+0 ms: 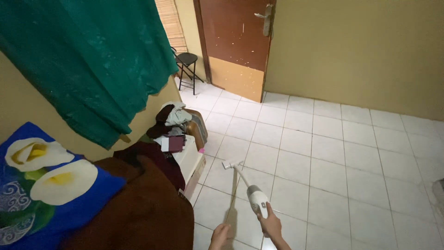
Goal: The person uses a handheld vacuum cleaner to clean the tiled floor of a room. They move the vacuum back and forth across the floor, navigating around a shoe rack, a blue stool, and a pile of bedding.
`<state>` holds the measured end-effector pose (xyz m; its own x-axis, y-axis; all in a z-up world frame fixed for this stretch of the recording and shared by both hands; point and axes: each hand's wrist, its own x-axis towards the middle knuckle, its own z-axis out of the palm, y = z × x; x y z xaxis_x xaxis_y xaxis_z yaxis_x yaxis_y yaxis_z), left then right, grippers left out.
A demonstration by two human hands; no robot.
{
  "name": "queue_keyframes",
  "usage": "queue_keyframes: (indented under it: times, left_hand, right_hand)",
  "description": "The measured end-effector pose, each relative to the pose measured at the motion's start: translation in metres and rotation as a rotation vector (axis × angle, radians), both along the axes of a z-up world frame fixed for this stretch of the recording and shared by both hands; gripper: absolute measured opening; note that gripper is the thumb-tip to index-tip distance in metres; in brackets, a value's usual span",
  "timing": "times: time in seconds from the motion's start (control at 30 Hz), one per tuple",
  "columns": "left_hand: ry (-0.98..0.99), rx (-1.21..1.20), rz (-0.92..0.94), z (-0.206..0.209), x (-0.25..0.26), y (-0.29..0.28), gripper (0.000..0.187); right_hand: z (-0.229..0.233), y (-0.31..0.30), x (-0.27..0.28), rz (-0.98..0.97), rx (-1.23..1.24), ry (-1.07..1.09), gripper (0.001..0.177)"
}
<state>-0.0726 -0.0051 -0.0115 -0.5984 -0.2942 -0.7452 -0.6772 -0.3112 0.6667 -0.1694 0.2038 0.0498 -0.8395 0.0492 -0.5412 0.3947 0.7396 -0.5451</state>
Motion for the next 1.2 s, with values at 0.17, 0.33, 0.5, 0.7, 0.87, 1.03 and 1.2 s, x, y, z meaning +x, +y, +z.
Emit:
queue_keyframes:
  times: [0.17, 0.33, 0.5, 0.7, 0.87, 1.03, 1.2]
  left_hand:
    - [0.036, -0.112, 0.038, -0.011, -0.012, 0.008, 0.042]
    - [-0.043, 0.076, 0.213, 0.013, 0.004, 0.011, 0.033]
    - [-0.121, 0.109, 0.284, 0.032, 0.030, 0.001, 0.048]
    - [-0.096, 0.089, 0.309, 0.041, 0.045, 0.003, 0.050]
    - [-0.046, 0.042, 0.383, 0.066, 0.067, 0.021, 0.037]
    - [-0.045, 0.017, 0.357, 0.076, 0.103, 0.047, 0.045]
    - [0.007, -0.043, 0.407, 0.048, 0.141, 0.086, 0.043]
  right_hand:
    - [0.002, -0.015, -0.047, 0.035, -0.015, -0.002, 0.087]
    - [0.011, -0.027, -0.068, 0.041, -0.069, 0.024, 0.078]
    - [-0.010, -0.039, -0.082, 0.088, -0.024, 0.052, 0.080]
    - [0.004, -0.036, -0.065, 0.113, -0.072, 0.034, 0.083]
    - [0.009, -0.020, -0.040, 0.102, -0.097, 0.005, 0.085]
    - [-0.004, 0.016, -0.014, 0.125, -0.072, 0.003, 0.088]
    - [0.060, 0.065, 0.044, 0.133, -0.081, -0.068, 0.085]
